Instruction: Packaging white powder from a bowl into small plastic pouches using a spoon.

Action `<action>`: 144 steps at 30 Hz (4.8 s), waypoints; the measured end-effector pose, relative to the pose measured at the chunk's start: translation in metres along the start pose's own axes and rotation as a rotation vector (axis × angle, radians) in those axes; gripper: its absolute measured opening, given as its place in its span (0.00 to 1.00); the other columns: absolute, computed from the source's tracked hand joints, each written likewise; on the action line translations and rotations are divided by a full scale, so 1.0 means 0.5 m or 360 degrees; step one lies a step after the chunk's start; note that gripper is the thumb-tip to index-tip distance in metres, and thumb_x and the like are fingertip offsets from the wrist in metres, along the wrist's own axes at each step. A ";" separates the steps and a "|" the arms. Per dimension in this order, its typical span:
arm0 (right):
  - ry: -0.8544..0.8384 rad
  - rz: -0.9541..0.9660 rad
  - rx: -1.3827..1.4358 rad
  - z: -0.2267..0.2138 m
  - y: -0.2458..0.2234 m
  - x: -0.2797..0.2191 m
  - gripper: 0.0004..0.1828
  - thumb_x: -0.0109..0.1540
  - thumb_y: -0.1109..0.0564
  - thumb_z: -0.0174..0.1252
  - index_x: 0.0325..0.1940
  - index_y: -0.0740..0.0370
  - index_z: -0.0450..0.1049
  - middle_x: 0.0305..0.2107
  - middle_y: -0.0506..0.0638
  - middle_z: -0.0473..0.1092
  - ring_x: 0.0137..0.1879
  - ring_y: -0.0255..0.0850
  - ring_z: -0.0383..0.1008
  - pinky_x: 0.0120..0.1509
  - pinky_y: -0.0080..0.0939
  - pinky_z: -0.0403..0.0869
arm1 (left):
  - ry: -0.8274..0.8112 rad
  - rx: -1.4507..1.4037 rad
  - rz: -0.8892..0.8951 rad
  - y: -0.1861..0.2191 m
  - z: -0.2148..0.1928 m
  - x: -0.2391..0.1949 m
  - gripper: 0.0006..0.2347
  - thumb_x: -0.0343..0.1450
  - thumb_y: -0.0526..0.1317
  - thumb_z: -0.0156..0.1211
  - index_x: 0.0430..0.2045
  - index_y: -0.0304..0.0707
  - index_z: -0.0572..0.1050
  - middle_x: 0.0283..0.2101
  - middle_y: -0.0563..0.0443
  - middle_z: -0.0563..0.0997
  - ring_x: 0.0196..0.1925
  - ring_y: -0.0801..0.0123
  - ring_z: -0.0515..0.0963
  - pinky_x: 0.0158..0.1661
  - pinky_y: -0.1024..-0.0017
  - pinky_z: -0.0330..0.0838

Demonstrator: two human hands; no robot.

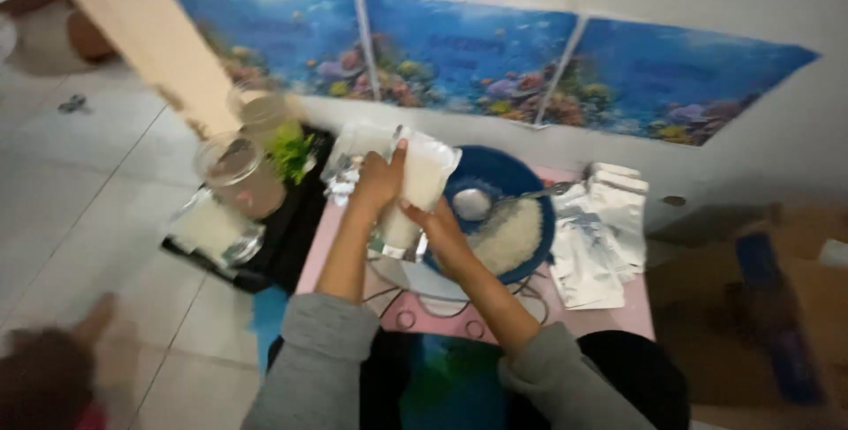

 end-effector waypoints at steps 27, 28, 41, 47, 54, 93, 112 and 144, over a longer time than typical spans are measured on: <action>0.0279 0.0353 -0.1270 0.195 0.400 0.140 0.38 0.57 0.50 0.68 0.59 0.81 0.64 0.54 0.76 0.64 0.63 0.75 0.67 0.68 0.68 0.68 | -0.0632 -0.0547 -0.0648 -0.403 -0.101 0.123 0.33 0.72 0.44 0.61 0.68 0.24 0.54 0.67 0.26 0.64 0.67 0.33 0.66 0.58 0.32 0.62; 0.0281 0.0361 -0.1274 0.185 0.386 0.135 0.38 0.57 0.50 0.68 0.59 0.81 0.64 0.54 0.76 0.64 0.63 0.75 0.67 0.68 0.68 0.68 | -0.0639 -0.0550 -0.0654 -0.417 -0.092 0.138 0.33 0.72 0.44 0.61 0.68 0.24 0.54 0.67 0.26 0.64 0.67 0.33 0.66 0.58 0.32 0.62; 0.0375 -0.0177 -0.2065 -0.229 -0.028 0.129 0.17 0.65 0.52 0.51 0.38 0.63 0.83 0.35 0.66 0.79 0.52 0.67 0.78 0.59 0.68 0.71 | -0.0463 0.0687 0.0417 0.007 0.043 -0.008 0.16 0.71 0.45 0.51 0.31 0.32 0.84 0.31 0.36 0.85 0.44 0.45 0.85 0.44 0.53 0.78; 0.0914 0.0230 -0.1910 -0.660 0.063 0.192 0.17 0.56 0.56 0.54 0.41 0.71 0.81 0.33 0.70 0.76 0.44 0.69 0.79 0.45 0.68 0.77 | -0.0662 0.0858 0.0536 0.156 0.196 -0.095 0.18 0.70 0.50 0.50 0.27 0.36 0.84 0.30 0.40 0.84 0.45 0.51 0.85 0.45 0.56 0.78; 0.0621 0.0762 -0.2050 -0.707 0.080 0.112 0.22 0.53 0.57 0.66 0.48 0.74 0.81 0.37 0.73 0.77 0.50 0.70 0.78 0.52 0.70 0.75 | -0.0607 0.0705 0.0849 0.252 0.318 -0.160 0.10 0.69 0.40 0.63 0.20 0.32 0.80 0.22 0.38 0.81 0.31 0.46 0.85 0.35 0.52 0.79; 0.0150 -0.0305 -0.1044 -0.256 -0.094 0.045 0.48 0.50 0.45 0.76 0.67 0.59 0.59 0.51 0.60 0.72 0.62 0.55 0.73 0.63 0.54 0.73 | -0.0245 -0.1377 0.0630 0.272 0.123 -0.166 0.28 0.55 0.46 0.82 0.47 0.38 0.77 0.42 0.46 0.83 0.44 0.66 0.80 0.45 0.62 0.74; 0.0162 0.0289 0.0951 -0.285 -0.042 0.072 0.67 0.53 0.13 0.46 0.79 0.63 0.43 0.63 0.68 0.61 0.61 0.64 0.70 0.65 0.63 0.70 | 0.0431 -0.2621 0.0055 0.285 0.119 -0.120 0.28 0.59 0.50 0.77 0.44 0.26 0.73 0.40 0.37 0.81 0.38 0.57 0.85 0.35 0.61 0.84; 0.0170 0.0185 -0.0069 -0.377 0.047 0.119 0.34 0.56 0.21 0.53 0.51 0.45 0.76 0.45 0.47 0.76 0.50 0.44 0.79 0.56 0.46 0.73 | -0.1246 -0.2998 0.0507 0.277 0.220 -0.096 0.29 0.67 0.68 0.57 0.41 0.38 0.72 0.38 0.47 0.79 0.44 0.63 0.79 0.49 0.68 0.74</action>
Point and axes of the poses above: each hand's wrist, its own x-axis towards the middle knuckle, its own z-axis out of the palm, y = z × x, the point moved 3 cm from there along x, towards the middle knuckle
